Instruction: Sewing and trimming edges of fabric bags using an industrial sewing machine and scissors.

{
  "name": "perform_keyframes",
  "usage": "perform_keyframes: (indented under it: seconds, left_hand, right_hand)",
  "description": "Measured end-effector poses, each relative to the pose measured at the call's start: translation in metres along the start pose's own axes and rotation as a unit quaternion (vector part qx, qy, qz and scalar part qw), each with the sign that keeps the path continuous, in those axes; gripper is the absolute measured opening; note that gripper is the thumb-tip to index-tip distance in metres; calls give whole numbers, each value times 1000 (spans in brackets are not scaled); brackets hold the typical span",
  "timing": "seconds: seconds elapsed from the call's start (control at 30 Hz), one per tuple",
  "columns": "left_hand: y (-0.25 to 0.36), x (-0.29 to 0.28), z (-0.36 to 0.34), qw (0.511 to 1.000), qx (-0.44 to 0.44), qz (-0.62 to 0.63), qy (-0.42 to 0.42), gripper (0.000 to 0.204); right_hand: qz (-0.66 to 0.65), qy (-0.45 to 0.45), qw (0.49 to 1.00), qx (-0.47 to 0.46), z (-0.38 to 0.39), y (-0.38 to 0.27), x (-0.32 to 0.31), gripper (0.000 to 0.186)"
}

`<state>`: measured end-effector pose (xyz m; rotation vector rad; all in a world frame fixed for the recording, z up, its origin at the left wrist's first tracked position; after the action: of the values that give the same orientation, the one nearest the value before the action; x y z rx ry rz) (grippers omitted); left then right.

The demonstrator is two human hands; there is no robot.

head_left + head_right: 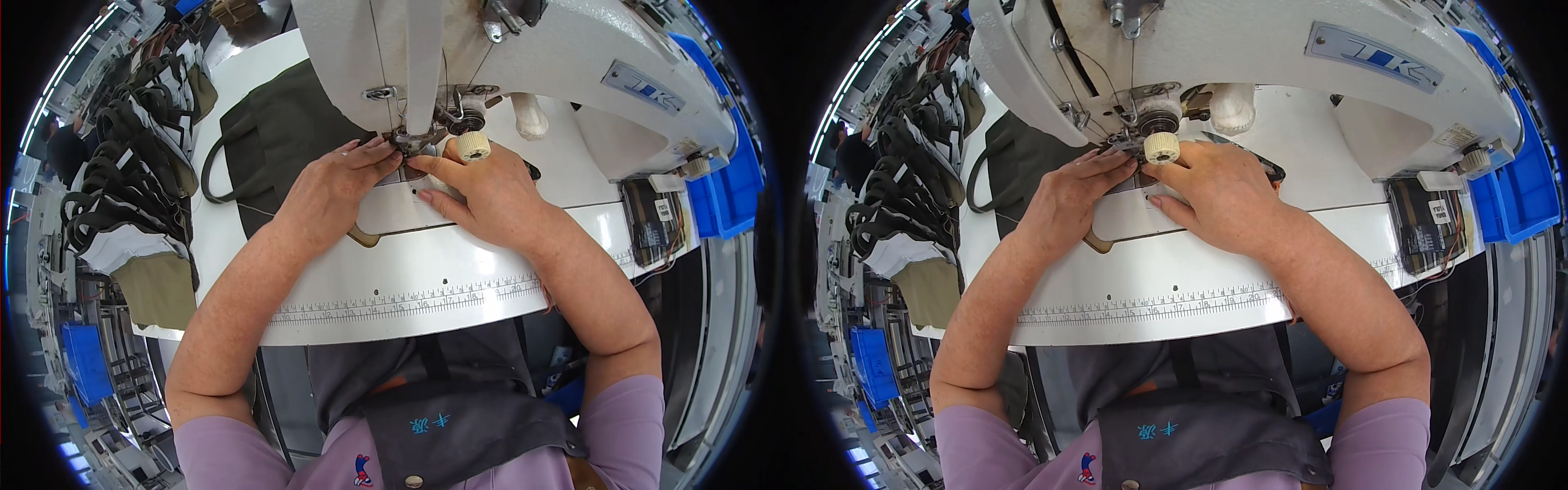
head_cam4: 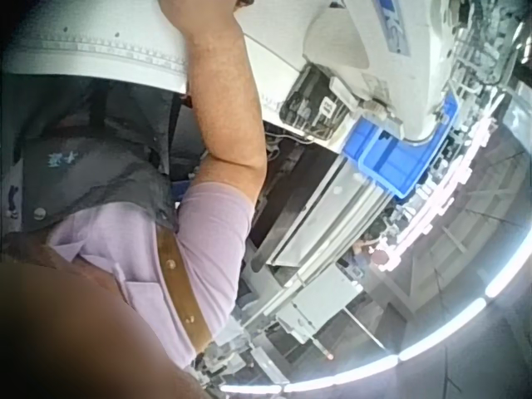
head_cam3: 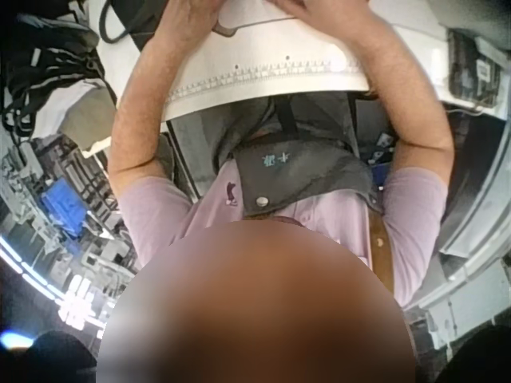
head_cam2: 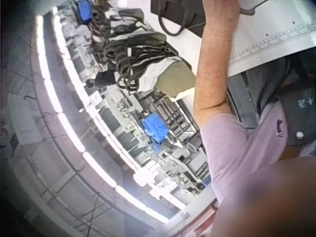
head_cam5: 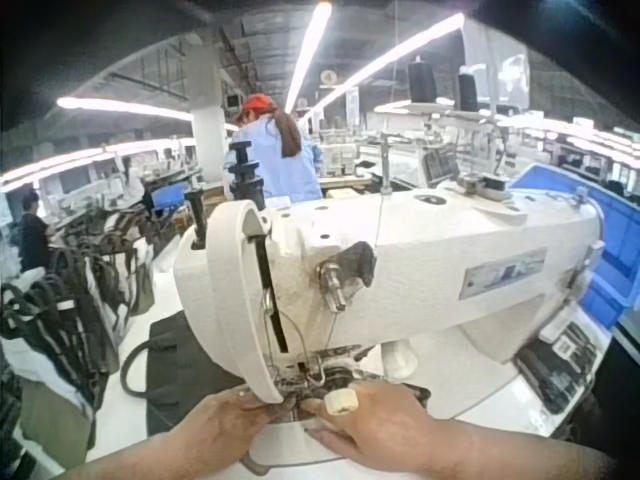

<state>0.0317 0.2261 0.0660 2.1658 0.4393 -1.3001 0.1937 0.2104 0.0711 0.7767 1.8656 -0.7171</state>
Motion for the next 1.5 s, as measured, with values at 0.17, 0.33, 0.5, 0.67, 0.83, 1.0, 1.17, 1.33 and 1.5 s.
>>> perform_keyframes:
  seconds: [0.17, 0.33, 0.5, 0.67, 0.83, 1.0, 1.17, 1.33, 1.5]
  left_hand:
    - [9, 1, 4, 999, -36, 5, -6, 59]
    - [1, -10, -4, 995, -17, 13, -99, 65]
    - [-1, -2, 5, 994, -16, 89, -67, 67]
    - [0, 1, 3, 995, -35, 74, -50, 65]
    - [0, 2, 3, 996, -48, 60, -41, 62]
    - [2, 1, 4, 996, -54, 57, -37, 61]
    - [13, 4, 9, 992, -113, 61, -12, 55]
    - [46, 0, 13, 989, -140, 23, -46, 46]
    - [20, -2, 6, 988, -100, 29, -111, 38]
  right_hand:
    - [-12, 17, 1000, 6, -1, 4, 2, 32]
    - [7, -1, 1000, -6, -2, 1, 4, 30]
    - [14, -4, 1000, 0, -4, -2, 2, 29]
    - [12, -1, 1000, 4, -2, 0, 2, 28]
    - [15, -23, 1000, 15, 0, 1, 2, 29]
    - [13, -12, 1000, 13, 0, 2, 2, 30]
    - [6, 0, 1000, 6, 2, 3, 3, 30]
    - [7, 17, 1000, 7, 3, 2, -1, 29]
    - [21, 6, 1000, -4, 2, 0, 2, 29]
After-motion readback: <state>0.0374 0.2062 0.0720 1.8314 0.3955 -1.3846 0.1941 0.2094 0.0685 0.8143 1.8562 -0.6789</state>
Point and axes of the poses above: each hand's wrist, its own z-axis away from the middle knuckle, its own x-axis out of the palm, y = z × x, the point moved 7 cm from there along -z, towards the middle knuckle, and after that the axes turned 7 degrees about z, right-handed, at the moved point
